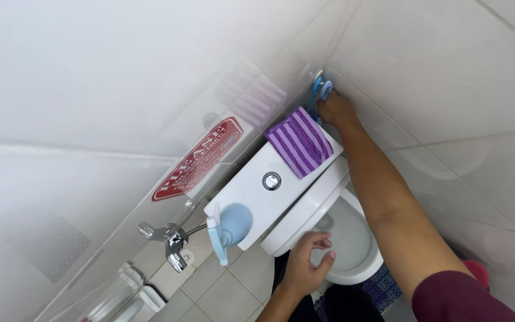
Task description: The person fills a pink scoop with water from a sink and pours it into the toilet bowl. They scrub the inside of the bowl with a blue toilet brush, then rinse the bowl using a handheld bidet sprayer. Finally, the person wipes the toilet seat and rim with a purple cloth.
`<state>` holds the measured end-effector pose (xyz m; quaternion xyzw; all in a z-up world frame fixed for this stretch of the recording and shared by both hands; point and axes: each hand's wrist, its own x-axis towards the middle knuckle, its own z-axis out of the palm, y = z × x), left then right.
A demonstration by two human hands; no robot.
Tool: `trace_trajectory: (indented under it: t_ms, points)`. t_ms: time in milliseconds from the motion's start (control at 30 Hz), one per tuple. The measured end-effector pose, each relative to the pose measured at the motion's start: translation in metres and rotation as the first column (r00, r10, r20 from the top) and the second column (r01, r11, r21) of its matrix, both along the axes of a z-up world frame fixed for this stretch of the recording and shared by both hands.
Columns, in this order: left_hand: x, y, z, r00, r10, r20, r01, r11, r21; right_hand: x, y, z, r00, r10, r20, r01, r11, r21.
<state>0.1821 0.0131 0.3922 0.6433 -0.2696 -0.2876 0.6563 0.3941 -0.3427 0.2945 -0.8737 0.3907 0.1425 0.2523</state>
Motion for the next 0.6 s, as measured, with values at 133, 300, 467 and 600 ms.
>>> trace_trajectory:
  t_ms: [133, 300, 467, 600]
  points:
    - [0.008, 0.001, 0.01, 0.999, 0.033, 0.039, -0.036, 0.996, 0.079, 0.02, -0.002, -0.023, 0.999, 0.042, -0.017, -0.042, 0.999, -0.025]
    - [0.044, -0.007, 0.026, 0.908, 0.22, 0.357, -0.301, 0.934, 0.191, 0.018, -0.008, -0.044, 0.994, 0.078, -0.072, -0.075, 0.997, 0.032]
    - [0.046, -0.001, 0.031, 0.919, 0.205, 0.336, -0.283, 0.938, 0.202, -0.033, 0.012, -0.003, 0.998, -0.016, 0.063, 0.005, 0.983, 0.183]
    - [0.036, -0.001, 0.031, 0.904, 0.222, 0.366, -0.286, 0.949, 0.131, -0.081, 0.063, 0.084, 0.924, -0.119, 0.364, 0.037, 0.974, 0.224]
